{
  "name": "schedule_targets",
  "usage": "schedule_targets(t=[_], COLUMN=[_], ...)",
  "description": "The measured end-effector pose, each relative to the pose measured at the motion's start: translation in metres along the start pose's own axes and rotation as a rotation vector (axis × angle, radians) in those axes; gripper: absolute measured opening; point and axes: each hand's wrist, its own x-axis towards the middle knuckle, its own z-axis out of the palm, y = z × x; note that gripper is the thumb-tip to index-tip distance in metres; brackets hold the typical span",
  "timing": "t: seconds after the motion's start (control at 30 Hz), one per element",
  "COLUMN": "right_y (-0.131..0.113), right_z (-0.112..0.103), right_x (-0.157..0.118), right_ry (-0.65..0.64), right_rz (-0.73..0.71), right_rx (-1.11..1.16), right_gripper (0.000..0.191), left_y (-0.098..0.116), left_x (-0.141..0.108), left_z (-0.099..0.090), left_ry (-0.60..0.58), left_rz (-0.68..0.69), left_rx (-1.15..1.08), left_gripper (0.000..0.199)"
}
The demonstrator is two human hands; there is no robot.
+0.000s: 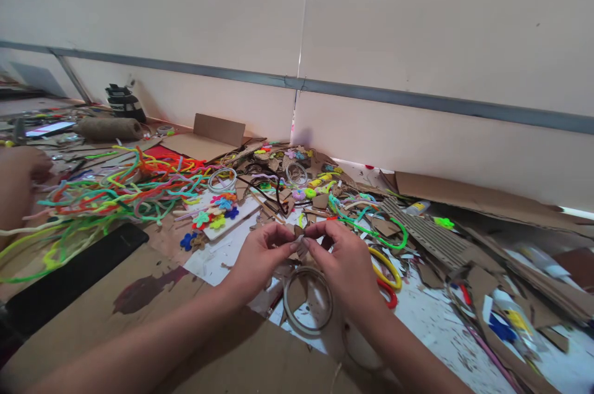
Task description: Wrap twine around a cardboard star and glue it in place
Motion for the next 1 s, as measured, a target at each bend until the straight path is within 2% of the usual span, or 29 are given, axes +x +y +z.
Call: schedule_targets(t=[0.13,0.37,0.57,0.83,1.0], right_y=[0.0012,0.0001,0.0023,0.0054,0.0045], right_z=[0.0005,0.0010,-0.0002,0.0000,-0.0020], right_x=[-0.0009,-0.0016,0.0016,0.0043,0.0056], right_ry=[-0.004,0.002,-0.035,-0.059,-0.070], right_rz=[0.018,0.006,0.038,0.064,0.028], right_rx=[0.008,-0.003,0.024,0.059,0.050], right_gripper=[0.019,0.021,0.023,0.022,0.019], left_y=[-0.0007,-0.0016,-0.0014,-0.0023,-0.0046], left_x=[-0.0001,0.0021,0.0028,0.0018,0.0022], left_z=[-0.0002,-0.0009,-0.0009,-0.0013,-0.0020], left_ry=[0.000,-0.025,-0.044,-0.046,-0.054], left_rz=[-0.007,-0.093,-0.022,-0.011,0.012], left_rx=[-0.022,-0.206,-0.113,-0.037,-0.001], left_gripper=[0.012,0.016,0.011,0.009,0.007])
